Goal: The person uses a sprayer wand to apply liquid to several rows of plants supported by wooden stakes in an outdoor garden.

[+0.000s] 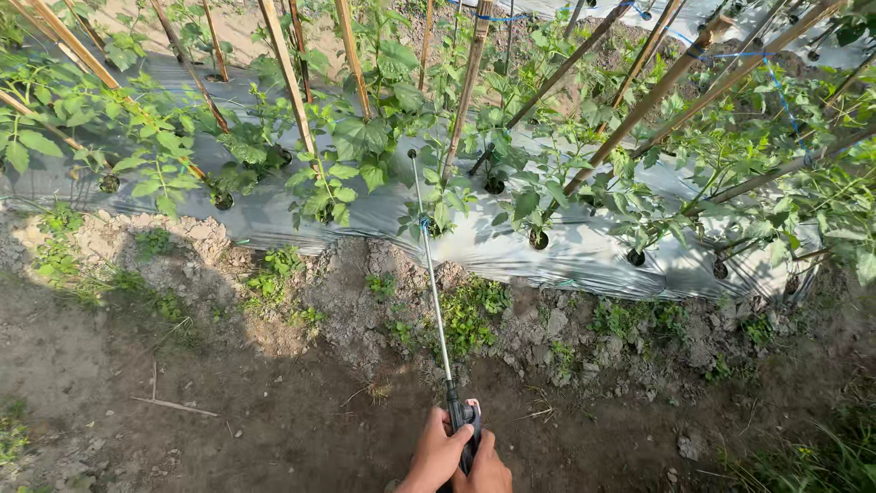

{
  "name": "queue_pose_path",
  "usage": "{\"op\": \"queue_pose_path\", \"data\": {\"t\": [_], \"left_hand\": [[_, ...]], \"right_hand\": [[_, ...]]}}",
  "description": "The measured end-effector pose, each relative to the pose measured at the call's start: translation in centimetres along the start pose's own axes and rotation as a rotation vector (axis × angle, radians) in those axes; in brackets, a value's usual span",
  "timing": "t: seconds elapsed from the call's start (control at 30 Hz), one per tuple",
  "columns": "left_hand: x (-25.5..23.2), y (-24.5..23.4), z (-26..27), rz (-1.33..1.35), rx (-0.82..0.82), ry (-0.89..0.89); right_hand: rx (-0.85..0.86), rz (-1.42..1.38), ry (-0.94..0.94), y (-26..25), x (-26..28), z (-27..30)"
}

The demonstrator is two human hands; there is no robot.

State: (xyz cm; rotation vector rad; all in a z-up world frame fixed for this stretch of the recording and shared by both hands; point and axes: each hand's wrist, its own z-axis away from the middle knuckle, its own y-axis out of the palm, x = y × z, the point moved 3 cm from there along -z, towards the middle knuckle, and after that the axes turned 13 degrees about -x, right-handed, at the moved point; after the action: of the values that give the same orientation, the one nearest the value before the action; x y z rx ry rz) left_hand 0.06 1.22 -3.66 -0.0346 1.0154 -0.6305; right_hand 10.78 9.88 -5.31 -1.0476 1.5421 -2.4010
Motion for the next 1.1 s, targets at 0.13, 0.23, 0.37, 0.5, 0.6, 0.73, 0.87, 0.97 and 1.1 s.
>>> {"op": "queue_pose_path", "data": {"t": [0.13, 0.23, 0.37, 0.5, 0.6, 0.73, 0.87, 0.97, 1.1], "left_hand": [[3.6, 3.3, 0.6, 0.170, -0.017, 0.081], [5.2, 5.6, 0.9, 0.244, 0.105, -0.039], [6.4, 8.9, 2.6, 0.171, 0.136, -0.063], [4.8, 14.8, 6.4, 0.649, 0.477, -0.041], [4.1, 18.5, 9.6, 0.808, 0.580, -0.058], [4.2, 21.4, 9.4, 0.358, 0.533, 0.025], [0.9, 22.9, 10.2, 0.324, 0.418, 0.151], [-4.4, 21.6, 11.2, 0.220, 0.367, 0.113], [-10.2, 20.1, 12.1, 0.050, 0.305, 0.216]], "right_hand": [[-0.035, 0.020, -0.020, -0.1, -3.8, 1.4], [-0.065, -0.029, -0.051, -0.7, -5.1, 1.1], [-0.008, -0.038, 0.016, -2.5, -8.5, 1.0], [0.007, -0.037, 0.054, -4.7, -12.4, -0.4], [0.001, -0.035, 0.089, -6.9, -16.7, -1.3], [-0.020, -0.037, 0.149, -9.3, -19.1, -1.1], [-0.073, -0.050, 0.197, -12.4, -19.7, -1.5], [-0.140, -0.061, 0.224, -15.8, -18.3, -0.9], [-0.248, -0.119, 0.221, -20.5, -14.9, 0.5]]}}
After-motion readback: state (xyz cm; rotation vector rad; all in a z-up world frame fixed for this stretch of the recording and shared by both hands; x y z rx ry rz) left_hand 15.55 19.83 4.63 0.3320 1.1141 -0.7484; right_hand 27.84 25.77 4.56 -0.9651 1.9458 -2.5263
